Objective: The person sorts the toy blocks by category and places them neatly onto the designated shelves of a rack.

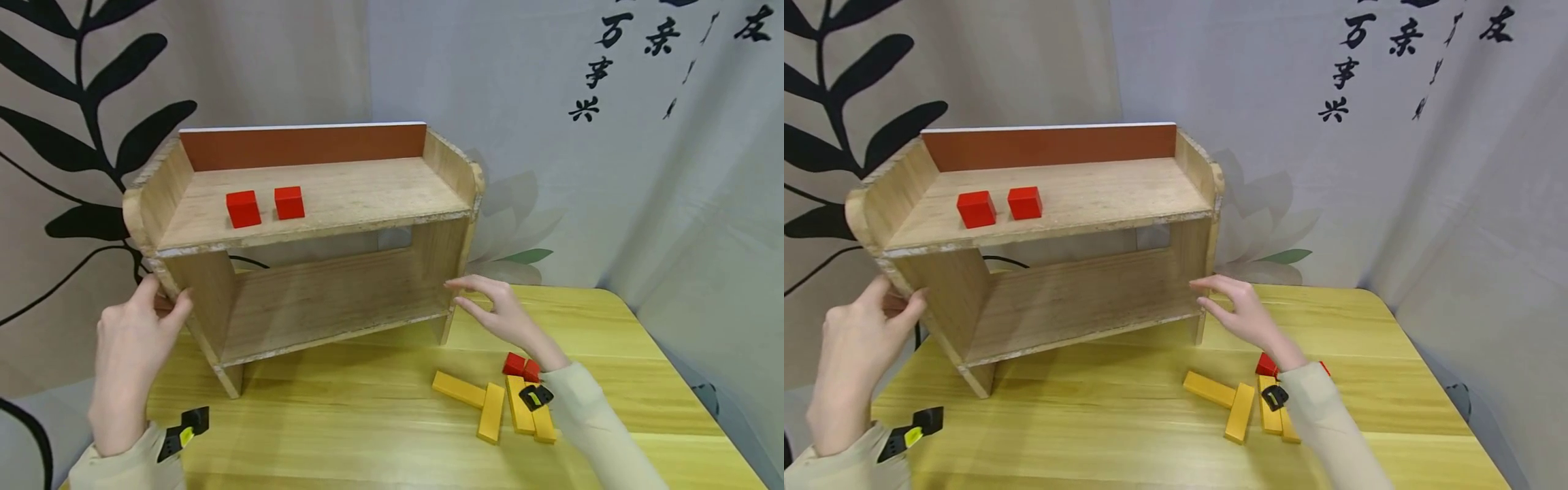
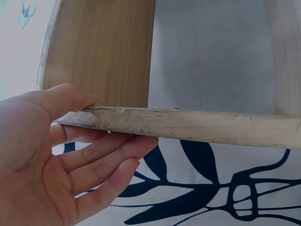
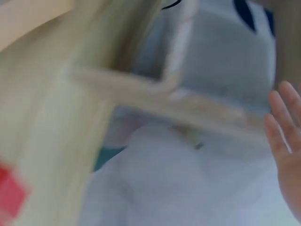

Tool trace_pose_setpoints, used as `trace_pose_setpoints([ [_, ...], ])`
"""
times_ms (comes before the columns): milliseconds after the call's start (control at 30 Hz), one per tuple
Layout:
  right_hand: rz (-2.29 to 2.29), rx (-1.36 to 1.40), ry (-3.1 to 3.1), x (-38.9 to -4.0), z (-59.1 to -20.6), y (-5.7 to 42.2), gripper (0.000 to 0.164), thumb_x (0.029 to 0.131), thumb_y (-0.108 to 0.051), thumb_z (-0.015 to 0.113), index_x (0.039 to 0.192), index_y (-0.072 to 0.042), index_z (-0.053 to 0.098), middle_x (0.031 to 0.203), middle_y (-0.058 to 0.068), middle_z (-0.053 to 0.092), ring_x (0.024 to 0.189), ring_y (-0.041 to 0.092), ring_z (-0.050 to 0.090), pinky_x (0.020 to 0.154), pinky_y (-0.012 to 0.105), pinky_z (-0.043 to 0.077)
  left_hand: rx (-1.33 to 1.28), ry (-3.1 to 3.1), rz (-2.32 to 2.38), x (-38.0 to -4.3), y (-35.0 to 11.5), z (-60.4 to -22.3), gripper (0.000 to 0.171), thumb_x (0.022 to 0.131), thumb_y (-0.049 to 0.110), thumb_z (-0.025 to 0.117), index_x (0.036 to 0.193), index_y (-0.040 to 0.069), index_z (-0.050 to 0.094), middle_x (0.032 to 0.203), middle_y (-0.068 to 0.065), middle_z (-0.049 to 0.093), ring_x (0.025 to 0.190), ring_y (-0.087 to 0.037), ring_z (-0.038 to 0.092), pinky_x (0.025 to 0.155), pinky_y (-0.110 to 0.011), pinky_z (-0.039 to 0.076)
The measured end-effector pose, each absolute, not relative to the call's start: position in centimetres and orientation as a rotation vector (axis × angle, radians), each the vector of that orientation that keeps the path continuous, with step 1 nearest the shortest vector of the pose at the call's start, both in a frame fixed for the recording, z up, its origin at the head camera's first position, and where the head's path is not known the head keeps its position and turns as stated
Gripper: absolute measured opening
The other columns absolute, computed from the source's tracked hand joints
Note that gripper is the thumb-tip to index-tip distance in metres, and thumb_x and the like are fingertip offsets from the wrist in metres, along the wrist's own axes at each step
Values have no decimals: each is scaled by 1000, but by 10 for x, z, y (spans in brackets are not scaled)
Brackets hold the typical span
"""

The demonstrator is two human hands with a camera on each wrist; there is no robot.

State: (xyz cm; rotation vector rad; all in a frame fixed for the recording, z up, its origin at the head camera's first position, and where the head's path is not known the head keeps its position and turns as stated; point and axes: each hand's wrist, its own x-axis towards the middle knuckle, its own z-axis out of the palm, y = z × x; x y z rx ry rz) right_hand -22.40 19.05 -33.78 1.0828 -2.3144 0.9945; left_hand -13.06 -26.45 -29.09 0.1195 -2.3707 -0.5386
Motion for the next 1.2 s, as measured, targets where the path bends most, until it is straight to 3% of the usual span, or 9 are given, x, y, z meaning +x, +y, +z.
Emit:
trace_pose_setpoints([
  [233, 1081, 880, -2659, -220, -381, 247, 28, 93, -16, 59, 120, -8, 63, 117, 8, 69, 105, 24, 64, 89, 45, 50, 132, -2377, -543, -131, -265, -291, 20, 89, 19, 57, 90, -1, 56, 81, -26, 68, 61, -46, 58, 48, -44, 38],
  [433, 1089, 771, -2828, -218, -410, 280, 28, 94, -18, 58, 121, -9, 62, 115, 10, 69, 102, 27, 65, 86, 33, 52, 115, -2377, -546, -131, -264, -292, 19, 89, 18, 57, 89, -1, 56, 80, -26, 68, 61, -46, 59, 49, -45, 39],
  [633, 1127, 755, -2902, -220, -430, 307, 31, 93, -16, 59, 120, -2, 61, 115, 14, 68, 103, 30, 64, 85, 25, 51, 118, -2381, -554, -131, -265, -291, 20, 90, 19, 57, 90, -2, 56, 81, -26, 68, 62, -46, 59, 48, -43, 39],
  [867, 1213, 784, -2996, -222, -439, 321, 40, 87, -15, 66, 120, 7, 58, 114, 24, 64, 100, 34, 64, 81, 18, 50, 128, -2394, -552, -130, -265, -291, 19, 90, 19, 57, 90, -1, 56, 81, -25, 68, 59, -42, 58, 46, -35, 36],
  [1000, 1233, 732, -3085, -223, -443, 321, 47, 84, -20, 70, 122, 5, 57, 117, 23, 63, 102, 34, 62, 79, 17, 49, 123, -2394, -550, -129, -265, -291, 19, 90, 18, 57, 90, -1, 56, 80, -25, 67, 56, -39, 58, 45, -29, 33],
  [1200, 1172, 690, -3124, -226, -446, 317, 47, 83, -20, 72, 122, 1, 59, 116, 19, 64, 102, 31, 61, 81, 23, 50, 124, -2395, -555, -129, -265, -290, 20, 90, 19, 56, 90, -1, 56, 81, -26, 67, 57, -40, 58, 46, -31, 34],
])
